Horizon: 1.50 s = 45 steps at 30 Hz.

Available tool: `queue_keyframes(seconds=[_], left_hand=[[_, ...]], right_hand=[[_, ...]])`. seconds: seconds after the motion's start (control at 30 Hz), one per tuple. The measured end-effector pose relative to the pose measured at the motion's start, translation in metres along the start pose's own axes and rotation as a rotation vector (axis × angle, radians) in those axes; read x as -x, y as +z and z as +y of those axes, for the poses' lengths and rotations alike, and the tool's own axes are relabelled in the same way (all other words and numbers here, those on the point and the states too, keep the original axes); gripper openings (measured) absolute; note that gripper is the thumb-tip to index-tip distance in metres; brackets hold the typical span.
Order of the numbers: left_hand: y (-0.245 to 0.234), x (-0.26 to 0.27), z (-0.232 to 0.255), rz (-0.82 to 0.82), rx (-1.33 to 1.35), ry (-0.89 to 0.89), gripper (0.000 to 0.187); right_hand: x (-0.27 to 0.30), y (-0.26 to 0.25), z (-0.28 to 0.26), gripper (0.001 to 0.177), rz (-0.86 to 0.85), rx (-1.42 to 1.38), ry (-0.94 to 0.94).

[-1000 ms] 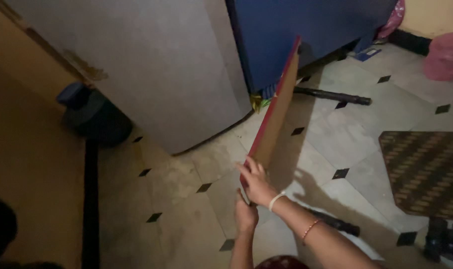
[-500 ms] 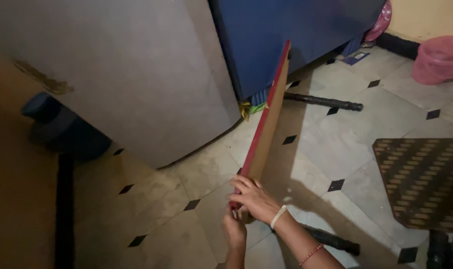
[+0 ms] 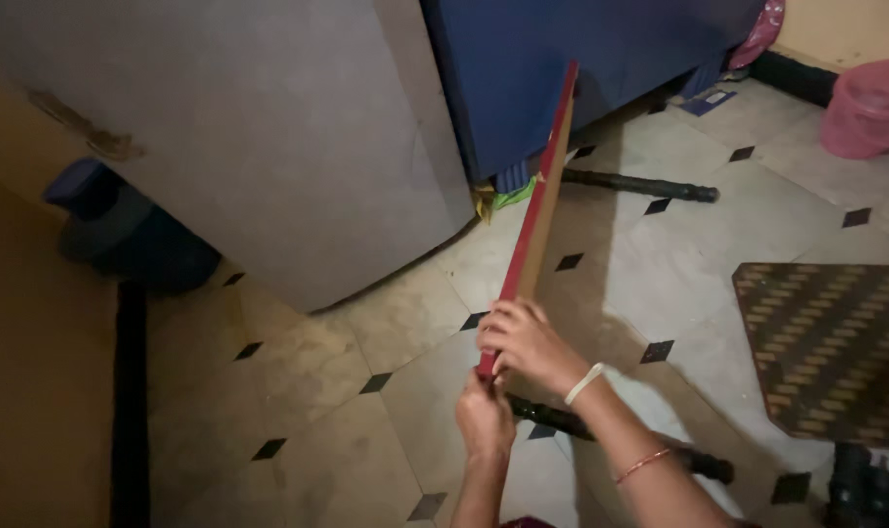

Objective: The person assembles a table by inserting and screwing in multiple black cylindrical legs into a rectangular tabletop. The person handles each leg one at a time, aligns it with the tabletop holes, and tightens it by hand.

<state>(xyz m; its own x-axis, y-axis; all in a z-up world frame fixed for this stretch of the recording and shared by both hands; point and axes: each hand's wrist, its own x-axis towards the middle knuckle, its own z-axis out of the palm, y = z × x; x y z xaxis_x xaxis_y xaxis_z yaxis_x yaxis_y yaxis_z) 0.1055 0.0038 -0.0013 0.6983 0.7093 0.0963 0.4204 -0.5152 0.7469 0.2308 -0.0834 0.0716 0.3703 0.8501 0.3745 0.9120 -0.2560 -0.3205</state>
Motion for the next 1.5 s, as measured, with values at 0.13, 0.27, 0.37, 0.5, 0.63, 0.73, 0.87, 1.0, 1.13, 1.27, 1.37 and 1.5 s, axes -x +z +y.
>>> queue_keyframes(seconds=[0.13,0.27,0.37,0.5,0.63,0.73,0.87,1.0,1.13,1.27,1.37,1.5], left_hand=[[-0.017,0.013,0.032,0.070,-0.067,0.168,0.027],[-0.044,0.026,0.066,0.156,-0.094,0.378,0.029],[-0.069,0.037,0.093,0.251,-0.118,0.508,0.026],[-0.105,0.055,0.134,0.359,-0.119,0.626,0.026],[-0.147,0.068,0.167,0.400,-0.047,0.758,0.022],[-0.166,0.082,0.187,0.405,-0.043,0.791,0.021],[-0.180,0.090,0.216,0.460,-0.016,0.809,0.020],[-0.187,0.097,0.247,0.478,0.038,0.830,0.021],[-0.191,0.113,0.277,0.553,0.093,0.853,0.022],[-0.205,0.119,0.293,0.523,0.127,0.778,0.028],[-0.219,0.118,0.288,0.234,0.367,0.729,0.038],[-0.224,0.106,0.255,-0.285,0.632,0.533,0.054]], right_hand=[[0.009,-0.032,0.001,0.031,0.065,-0.099,-0.052],[0.011,-0.077,-0.010,0.033,0.146,-0.284,-0.069],[0.017,-0.115,-0.028,0.031,0.163,-0.344,-0.051],[0.038,-0.153,-0.057,0.037,0.301,-0.409,-0.072],[0.057,-0.163,-0.090,0.075,0.398,-0.709,0.000],[0.085,-0.157,-0.115,0.100,0.348,-1.045,-0.020],[0.112,-0.141,-0.158,0.121,0.297,-0.961,0.117],[0.127,-0.112,-0.207,0.103,0.280,-0.708,0.424],[0.130,-0.111,-0.224,0.104,0.361,-0.677,0.415],[0.126,-0.133,-0.232,0.107,0.420,-0.784,0.386],[0.116,-0.152,-0.227,0.115,0.573,-0.888,0.320],[0.096,-0.170,-0.197,0.118,0.613,-1.097,0.290]])
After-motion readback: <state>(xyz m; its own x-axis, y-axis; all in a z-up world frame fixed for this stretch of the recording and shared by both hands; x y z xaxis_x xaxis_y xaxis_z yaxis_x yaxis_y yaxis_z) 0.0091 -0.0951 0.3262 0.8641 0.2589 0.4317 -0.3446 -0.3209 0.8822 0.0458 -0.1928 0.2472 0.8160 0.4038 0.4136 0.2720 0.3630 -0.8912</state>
